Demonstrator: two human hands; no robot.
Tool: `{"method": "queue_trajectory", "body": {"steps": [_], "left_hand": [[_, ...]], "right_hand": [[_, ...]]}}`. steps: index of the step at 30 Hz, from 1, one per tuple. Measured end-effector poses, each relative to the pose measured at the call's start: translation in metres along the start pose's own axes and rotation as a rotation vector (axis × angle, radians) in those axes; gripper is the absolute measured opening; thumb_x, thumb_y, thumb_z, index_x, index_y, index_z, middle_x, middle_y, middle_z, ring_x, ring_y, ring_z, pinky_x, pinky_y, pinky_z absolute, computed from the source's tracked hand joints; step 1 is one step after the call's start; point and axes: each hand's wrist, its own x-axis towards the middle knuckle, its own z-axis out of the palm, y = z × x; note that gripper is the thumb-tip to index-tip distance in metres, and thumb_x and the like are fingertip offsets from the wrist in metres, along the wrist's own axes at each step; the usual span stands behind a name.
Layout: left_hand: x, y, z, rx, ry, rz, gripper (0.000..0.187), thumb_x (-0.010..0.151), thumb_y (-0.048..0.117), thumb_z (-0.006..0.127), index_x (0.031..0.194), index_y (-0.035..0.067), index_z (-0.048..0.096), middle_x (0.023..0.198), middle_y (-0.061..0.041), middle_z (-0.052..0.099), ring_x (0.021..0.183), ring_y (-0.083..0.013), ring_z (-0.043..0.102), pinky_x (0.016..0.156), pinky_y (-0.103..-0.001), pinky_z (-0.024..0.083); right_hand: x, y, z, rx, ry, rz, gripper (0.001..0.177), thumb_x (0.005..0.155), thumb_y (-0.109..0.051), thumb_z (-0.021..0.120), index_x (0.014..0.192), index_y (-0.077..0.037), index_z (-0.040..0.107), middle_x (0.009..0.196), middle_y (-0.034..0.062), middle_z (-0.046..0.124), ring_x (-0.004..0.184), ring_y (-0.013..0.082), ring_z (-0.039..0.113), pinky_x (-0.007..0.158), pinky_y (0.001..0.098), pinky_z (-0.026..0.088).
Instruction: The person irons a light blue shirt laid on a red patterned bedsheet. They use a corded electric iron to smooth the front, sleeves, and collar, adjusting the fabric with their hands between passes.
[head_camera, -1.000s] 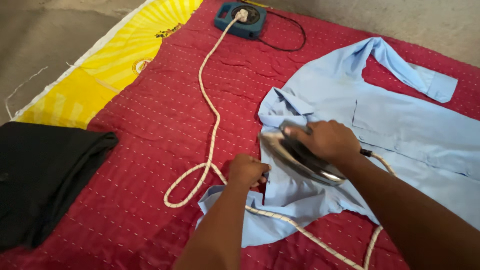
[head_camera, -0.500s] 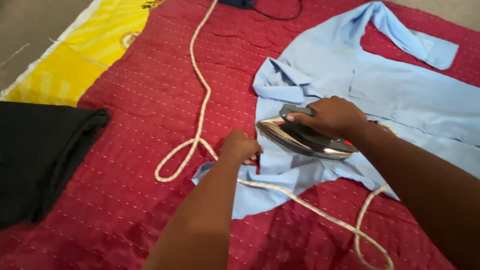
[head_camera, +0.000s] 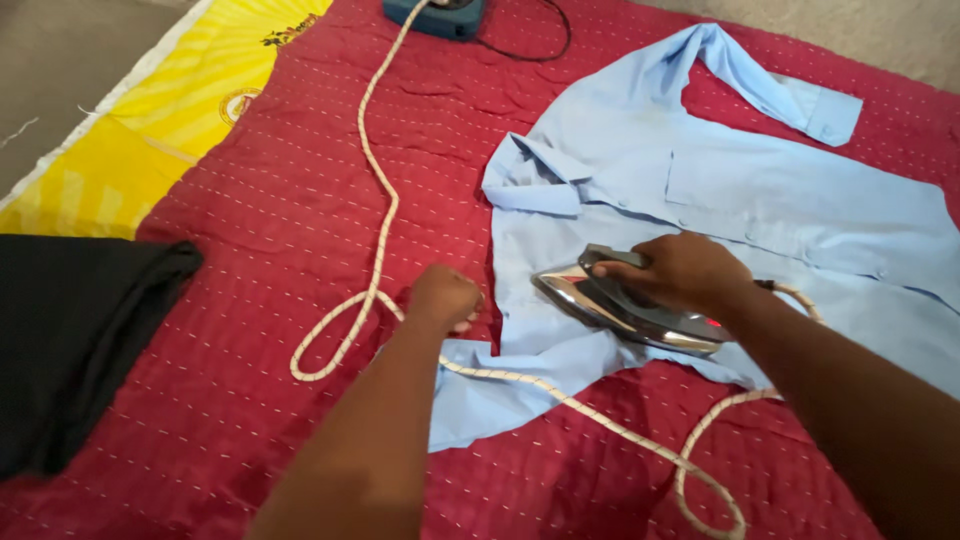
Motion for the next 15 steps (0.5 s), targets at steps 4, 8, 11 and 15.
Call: {"method": "queue_trajectory", "body": {"steps": [4,8,11,15], "left_hand": [[0.017,-0.007,-0.018,0.02,0.223,0.096,0.017,0.083,0.013,0.064,0.088,0.001,0.075,0.081,-0.019,0.075,0.073,-0.0302,0.073,0.067,-0.041,0.059],[0.027,-0.01,-0.02,0.124,0.502,0.198,0.021,0.082,0.018,0.065,0.094,0.004,0.076,0.095,-0.02,0.076,0.092,-0.0368,0.073,0.086,-0.045,0.056],[0.028,-0.002,-0.015,0.06,0.632,0.21,0.022,0.084,0.018,0.064,0.098,0.003,0.073,0.098,-0.02,0.075,0.095,-0.0378,0.073,0.086,-0.046,0.056],[0.03,0.014,-0.009,0.029,0.727,0.353,0.02,0.087,0.012,0.06,0.1,0.0,0.07,0.102,-0.022,0.072,0.098,-0.0387,0.07,0.087,-0.047,0.054]], "right_hand": [[0.007,-0.035,-0.001,-0.018,-0.006,-0.059,0.077,0.079,-0.085,0.047,0.092,-0.017,0.08,0.083,0.0152,0.078,0.086,0.0359,0.074,0.08,0.0491,0.055],[0.022,-0.067,0.002,-0.098,0.045,-0.164,0.082,0.083,-0.086,0.045,0.088,-0.011,0.078,0.086,0.0168,0.074,0.087,0.0387,0.072,0.079,0.0502,0.055],[0.032,-0.087,0.005,-0.13,0.133,-0.267,0.08,0.086,-0.084,0.042,0.086,-0.012,0.076,0.086,0.0169,0.074,0.085,0.0395,0.072,0.076,0.0509,0.055],[0.031,-0.096,0.007,-0.131,0.192,-0.268,0.08,0.086,-0.084,0.042,0.082,-0.011,0.074,0.083,0.0163,0.074,0.081,0.0392,0.072,0.072,0.0512,0.055]]}}
